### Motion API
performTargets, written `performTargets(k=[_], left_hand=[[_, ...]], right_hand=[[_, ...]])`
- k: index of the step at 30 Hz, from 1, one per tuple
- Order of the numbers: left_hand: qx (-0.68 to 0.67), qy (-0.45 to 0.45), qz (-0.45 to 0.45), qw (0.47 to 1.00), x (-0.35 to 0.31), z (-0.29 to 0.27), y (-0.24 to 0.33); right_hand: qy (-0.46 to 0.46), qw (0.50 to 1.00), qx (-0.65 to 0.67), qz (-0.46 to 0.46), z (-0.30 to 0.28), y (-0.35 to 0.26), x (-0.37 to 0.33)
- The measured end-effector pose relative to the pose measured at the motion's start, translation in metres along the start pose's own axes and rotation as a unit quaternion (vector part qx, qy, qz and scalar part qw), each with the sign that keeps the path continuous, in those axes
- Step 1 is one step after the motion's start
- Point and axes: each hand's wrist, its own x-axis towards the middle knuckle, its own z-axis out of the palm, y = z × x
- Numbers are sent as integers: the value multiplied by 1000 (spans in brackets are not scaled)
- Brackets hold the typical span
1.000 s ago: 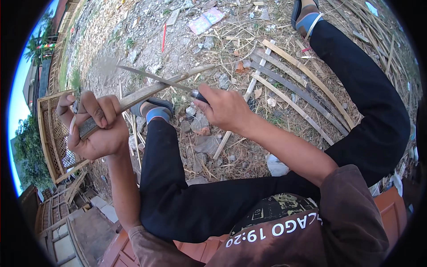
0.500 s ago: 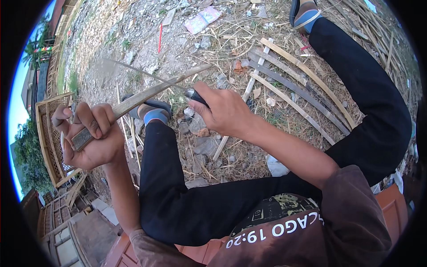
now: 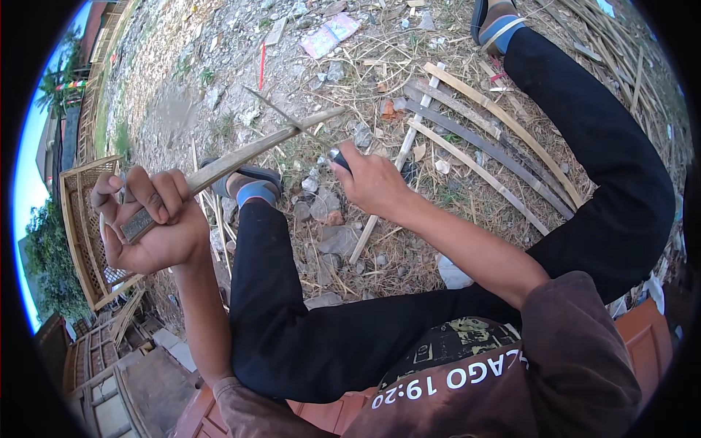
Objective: The person uses a large knife to mark and cut thin wooden strips and then hammers nails into the wood to assemble a grid-like lattice frame on the ground.
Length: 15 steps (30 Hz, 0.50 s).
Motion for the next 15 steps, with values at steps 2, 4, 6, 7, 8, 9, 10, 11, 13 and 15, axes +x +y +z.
performTargets(k=[2, 4, 6, 7, 8, 9, 10, 11, 13, 15], left_hand=[[8, -2, 10, 1000, 4, 2, 5], [3, -27, 8, 1000, -1, 7, -1], [34, 13, 11, 999, 5, 17, 1], [54, 48, 15, 997, 9, 22, 1], [71, 83, 13, 994, 11, 27, -3], [95, 118, 21, 988, 12, 33, -5], [96, 131, 21, 986, 12, 33, -5], [98, 145, 20, 984, 12, 32, -5], [95, 150, 14, 984, 13, 33, -2], [90, 136, 8, 987, 13, 29, 1]], right_hand=[[-43, 989, -73, 120, -10, 47, 11], [-41, 992, -60, 105, -12, 53, 8], [-39, 998, -7, 42, -21, 7, 9], [-15, 999, 31, -16, -21, -18, 11], [10, 995, 69, -66, -19, -39, 6], [10, 993, 81, -88, -22, -58, 1], [12, 989, 92, -113, -27, -75, -2], [14, 985, 102, -137, -29, -81, -3], [37, 988, 106, -106, -11, -33, 1], [36, 993, 76, -88, -7, -22, 5]])
